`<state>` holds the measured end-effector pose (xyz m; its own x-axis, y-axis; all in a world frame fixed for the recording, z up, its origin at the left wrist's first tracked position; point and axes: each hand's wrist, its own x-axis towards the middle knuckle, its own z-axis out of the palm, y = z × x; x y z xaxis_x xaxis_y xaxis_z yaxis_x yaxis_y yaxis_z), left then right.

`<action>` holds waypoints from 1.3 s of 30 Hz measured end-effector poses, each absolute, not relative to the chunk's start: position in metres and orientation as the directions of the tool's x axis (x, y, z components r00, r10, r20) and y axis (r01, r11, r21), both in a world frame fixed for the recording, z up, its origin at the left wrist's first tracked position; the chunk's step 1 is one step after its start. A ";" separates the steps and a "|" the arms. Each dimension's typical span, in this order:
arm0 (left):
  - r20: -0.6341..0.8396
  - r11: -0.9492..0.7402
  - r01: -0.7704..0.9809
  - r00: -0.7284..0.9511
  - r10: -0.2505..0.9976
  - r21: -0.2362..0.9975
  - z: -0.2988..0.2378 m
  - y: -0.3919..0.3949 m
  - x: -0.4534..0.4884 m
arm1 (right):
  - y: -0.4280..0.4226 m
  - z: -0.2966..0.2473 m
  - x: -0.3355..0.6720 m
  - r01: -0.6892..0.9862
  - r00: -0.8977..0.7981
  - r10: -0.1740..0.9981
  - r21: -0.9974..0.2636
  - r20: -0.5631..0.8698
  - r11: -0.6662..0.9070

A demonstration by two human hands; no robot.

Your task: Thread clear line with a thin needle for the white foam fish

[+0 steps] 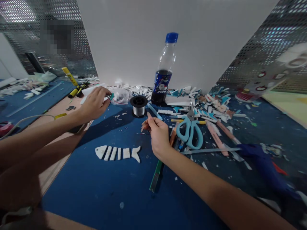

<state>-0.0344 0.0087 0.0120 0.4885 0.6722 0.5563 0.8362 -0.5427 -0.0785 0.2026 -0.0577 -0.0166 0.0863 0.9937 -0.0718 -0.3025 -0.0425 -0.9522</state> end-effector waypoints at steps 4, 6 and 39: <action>0.344 -0.650 0.734 0.673 0.655 -0.197 0.012 0.022 -0.038 | -0.057 -0.017 0.202 -0.294 0.094 0.994 -0.955 -0.057 -0.027; 0.231 -0.659 0.707 0.707 0.668 -0.256 0.012 0.027 -0.035 | -0.057 -0.018 0.203 -0.284 0.095 0.994 -0.959 -0.053 -0.024; -0.022 -0.340 0.877 0.354 0.935 -0.340 0.004 0.096 0.008 | -0.060 -0.014 0.203 -0.226 0.049 0.998 -0.974 -0.038 -0.026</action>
